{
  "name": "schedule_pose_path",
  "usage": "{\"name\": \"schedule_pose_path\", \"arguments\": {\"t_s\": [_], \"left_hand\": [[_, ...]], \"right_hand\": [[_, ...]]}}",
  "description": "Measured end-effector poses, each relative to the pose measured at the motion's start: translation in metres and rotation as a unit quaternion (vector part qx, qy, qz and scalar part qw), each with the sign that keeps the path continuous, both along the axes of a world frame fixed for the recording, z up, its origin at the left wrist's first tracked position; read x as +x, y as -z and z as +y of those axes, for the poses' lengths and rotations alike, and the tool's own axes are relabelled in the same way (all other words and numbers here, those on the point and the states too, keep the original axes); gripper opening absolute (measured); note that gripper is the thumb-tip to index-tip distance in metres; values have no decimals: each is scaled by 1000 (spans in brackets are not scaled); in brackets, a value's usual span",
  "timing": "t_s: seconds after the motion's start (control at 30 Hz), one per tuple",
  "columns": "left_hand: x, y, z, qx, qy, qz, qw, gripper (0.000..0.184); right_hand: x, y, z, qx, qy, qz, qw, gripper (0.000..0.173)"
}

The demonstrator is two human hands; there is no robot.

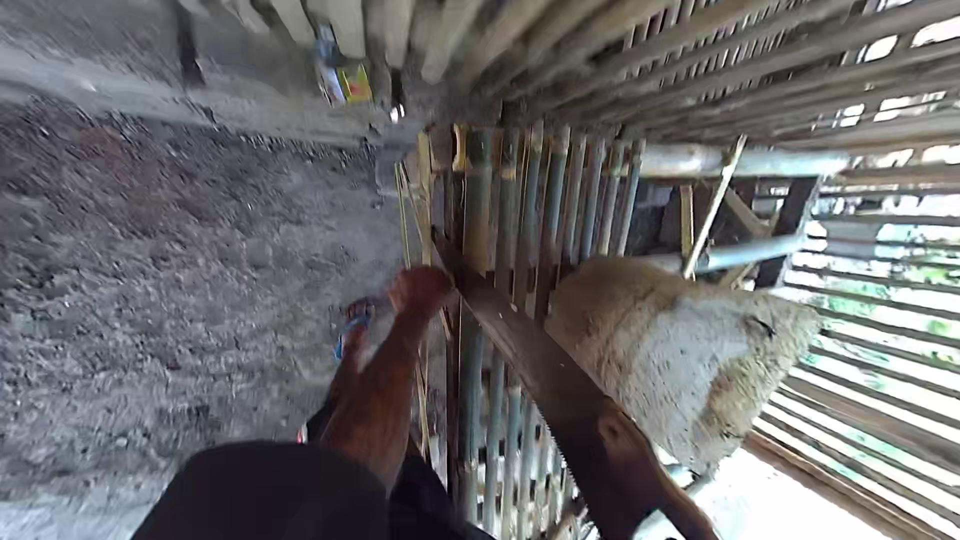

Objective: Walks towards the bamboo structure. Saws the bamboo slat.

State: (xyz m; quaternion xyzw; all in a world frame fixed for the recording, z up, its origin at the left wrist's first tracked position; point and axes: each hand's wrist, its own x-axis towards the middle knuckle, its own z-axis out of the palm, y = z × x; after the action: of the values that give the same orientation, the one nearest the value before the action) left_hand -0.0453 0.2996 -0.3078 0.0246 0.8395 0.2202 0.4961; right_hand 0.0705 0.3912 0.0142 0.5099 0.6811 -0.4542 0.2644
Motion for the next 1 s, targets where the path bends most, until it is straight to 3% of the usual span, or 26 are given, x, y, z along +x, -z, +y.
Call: {"name": "schedule_pose_path", "arguments": {"t_s": [0.1, 0.2, 0.27, 0.33, 0.4, 0.53, 0.57, 0.63, 0.7, 0.77, 0.8, 0.83, 0.93, 1.0], "left_hand": [[22, -9, -3, -4, 19, -56, 998, 42], [4, -1, 1, 0, 0, 5, 1000, 42], [23, -8, -1, -7, 16, -1, 1000, 44], [7, -7, 5, -18, 20, 17, 999, 45], [14, -6, 4, -34, 32, 9, 999, 44], [5, -1, -1, -11, 10, 19, 1000, 43], [0, 5, 0, 9, 3, 16, 1000, 40], [37, -13, -6, 9, 60, -87, 994, 41], [-2, 2, -1, 0, 19, 49, 999, 44], [8, -1, 4, -16, 26, 14, 999, 46], [23, -5, 1, -27, 50, -16, 998, 47], [27, -8, 1, -33, 66, -21, 997, 47], [0, -2, 7, -24, 53, 27, 998, 48], [9, -6, -1, -26, 38, -19, 999, 49]], "right_hand": [[25, -21, 9, -52, 72, -30, 996, 39], [86, -20, 5, -67, 48, 57, 995, 55], [138, -34, -20, -21, 53, 93, 994, 36], [146, -24, -32, -9, 47, 119, 992, 35], [145, -4, -31, 18, 40, 129, 991, 29], [101, 85, -4, 26, 78, 197, 977, 8], [101, 83, 1, 21, 73, 182, 980, 10], [128, 23, -25, 19, 61, 81, 995, 32], [114, 13, -19, -41, 29, 92, 994, 60], [114, -33, -28, -43, 52, 63, 996, 53], [117, -50, -35, -7, 55, 50, 997, 39], [116, -42, -32, 4, 39, 73, 997, 30], [94, 57, -3, 4, 5, 184, 983, 26], [95, 76, -2, -5, 48, 209, 977, 13]]}}
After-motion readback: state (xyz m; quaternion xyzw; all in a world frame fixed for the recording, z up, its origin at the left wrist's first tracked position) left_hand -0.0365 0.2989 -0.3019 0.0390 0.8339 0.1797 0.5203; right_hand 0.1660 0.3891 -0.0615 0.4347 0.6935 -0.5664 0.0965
